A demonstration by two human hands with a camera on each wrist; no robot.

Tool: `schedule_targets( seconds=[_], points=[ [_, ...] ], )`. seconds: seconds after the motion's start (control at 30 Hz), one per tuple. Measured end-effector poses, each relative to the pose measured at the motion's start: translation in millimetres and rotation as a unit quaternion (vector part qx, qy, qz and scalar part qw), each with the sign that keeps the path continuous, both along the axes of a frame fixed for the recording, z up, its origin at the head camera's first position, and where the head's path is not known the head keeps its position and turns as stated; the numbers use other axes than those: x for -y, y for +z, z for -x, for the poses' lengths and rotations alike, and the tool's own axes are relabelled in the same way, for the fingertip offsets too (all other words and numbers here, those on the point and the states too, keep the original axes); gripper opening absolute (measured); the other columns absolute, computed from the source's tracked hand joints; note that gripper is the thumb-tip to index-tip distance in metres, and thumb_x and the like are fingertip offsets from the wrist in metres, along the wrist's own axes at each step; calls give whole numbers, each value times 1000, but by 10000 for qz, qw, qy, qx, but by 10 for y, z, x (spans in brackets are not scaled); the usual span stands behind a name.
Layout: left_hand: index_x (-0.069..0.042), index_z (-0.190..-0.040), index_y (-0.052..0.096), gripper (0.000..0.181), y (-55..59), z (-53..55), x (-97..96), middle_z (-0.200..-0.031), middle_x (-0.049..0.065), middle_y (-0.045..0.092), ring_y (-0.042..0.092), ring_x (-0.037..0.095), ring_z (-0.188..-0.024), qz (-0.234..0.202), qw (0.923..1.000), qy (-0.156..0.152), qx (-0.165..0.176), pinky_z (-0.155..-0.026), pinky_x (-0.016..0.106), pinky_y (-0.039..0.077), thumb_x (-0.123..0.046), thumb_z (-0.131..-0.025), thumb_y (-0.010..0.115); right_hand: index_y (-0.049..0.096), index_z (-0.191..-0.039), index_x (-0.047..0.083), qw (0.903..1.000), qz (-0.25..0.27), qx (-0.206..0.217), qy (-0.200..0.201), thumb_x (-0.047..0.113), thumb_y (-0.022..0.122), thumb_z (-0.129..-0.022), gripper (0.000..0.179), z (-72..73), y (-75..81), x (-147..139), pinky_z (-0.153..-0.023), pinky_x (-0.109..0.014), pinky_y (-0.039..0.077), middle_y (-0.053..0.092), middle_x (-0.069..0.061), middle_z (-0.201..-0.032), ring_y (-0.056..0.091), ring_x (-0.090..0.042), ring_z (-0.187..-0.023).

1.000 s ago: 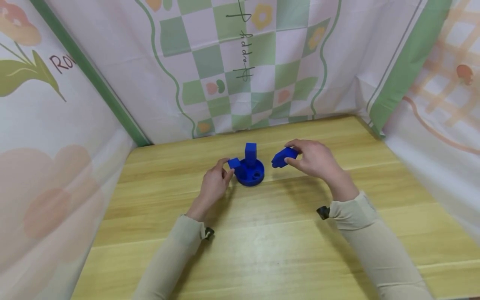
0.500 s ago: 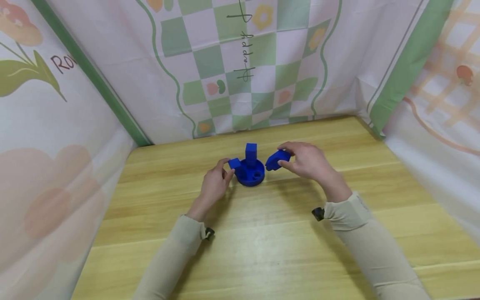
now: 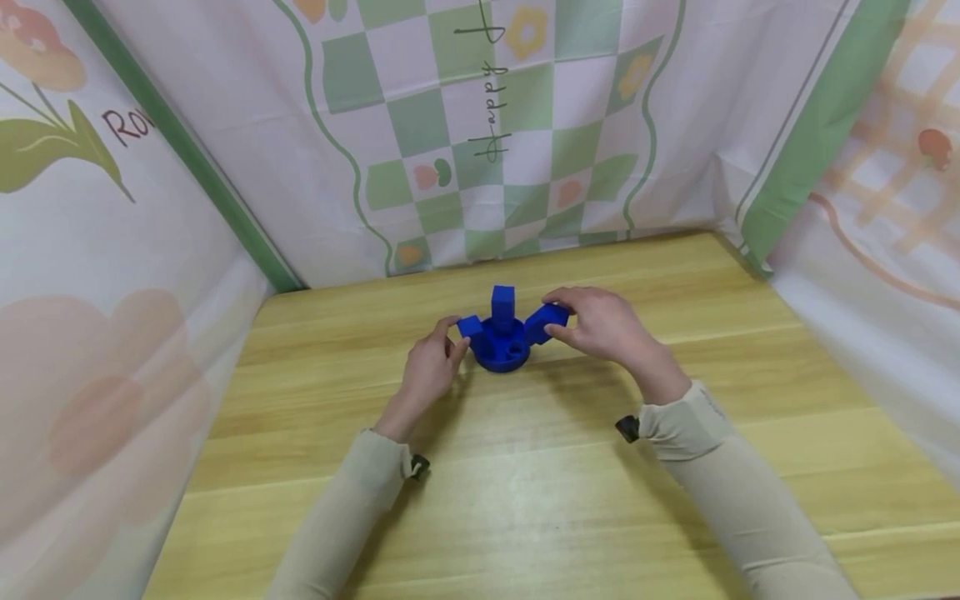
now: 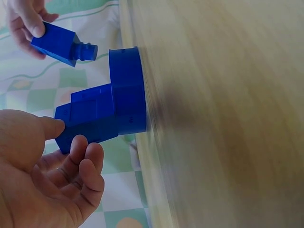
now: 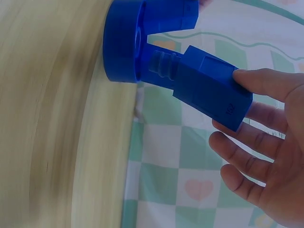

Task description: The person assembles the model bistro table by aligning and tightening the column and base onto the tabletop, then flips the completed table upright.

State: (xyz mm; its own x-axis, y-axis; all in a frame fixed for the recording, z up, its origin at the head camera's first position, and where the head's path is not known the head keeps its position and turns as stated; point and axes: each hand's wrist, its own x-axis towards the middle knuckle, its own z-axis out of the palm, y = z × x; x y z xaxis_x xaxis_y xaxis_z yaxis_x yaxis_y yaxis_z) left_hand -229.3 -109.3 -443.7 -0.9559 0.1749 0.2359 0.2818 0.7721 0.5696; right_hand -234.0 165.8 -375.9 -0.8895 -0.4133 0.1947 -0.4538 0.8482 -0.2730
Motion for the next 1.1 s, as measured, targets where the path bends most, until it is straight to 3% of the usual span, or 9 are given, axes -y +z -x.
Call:
schedule_targets(
  seconds=[0.4, 0.87, 1.1],
  points=[
    [-9, -134, 47, 45, -7, 1, 7, -67, -3, 56, 50, 10, -54, -26, 9999, -68, -91, -52, 26, 42, -32, -96, 52, 58, -125, 18, 9997, -68, 58, 215, 38, 68, -84, 47, 36, -60, 140, -94, -47, 47, 61, -8, -125, 58, -29, -114],
    [-10, -134, 47, 45, 19, -6, 4, -68, -3, 57, 51, 10, -54, -13, 10000, -18, 13, -52, 26, 43, -33, -96, 52, 58, -126, 16, 9981, -395, -28, 471, 35, 68, -84, 47, 60, -104, 297, -92, -49, 48, 62, -10, -124, 58, -32, -113],
    [-9, -134, 47, 46, 14, -2, 10, -68, -2, 57, 49, 10, -53, -25, 10000, -46, 7, -53, 25, 42, -33, -96, 52, 61, -123, 16, 9969, -517, -161, 572, 32, 71, -83, 44, 72, -138, 371, -88, -46, 51, 64, -9, -114, 60, -29, -106]
  ],
)
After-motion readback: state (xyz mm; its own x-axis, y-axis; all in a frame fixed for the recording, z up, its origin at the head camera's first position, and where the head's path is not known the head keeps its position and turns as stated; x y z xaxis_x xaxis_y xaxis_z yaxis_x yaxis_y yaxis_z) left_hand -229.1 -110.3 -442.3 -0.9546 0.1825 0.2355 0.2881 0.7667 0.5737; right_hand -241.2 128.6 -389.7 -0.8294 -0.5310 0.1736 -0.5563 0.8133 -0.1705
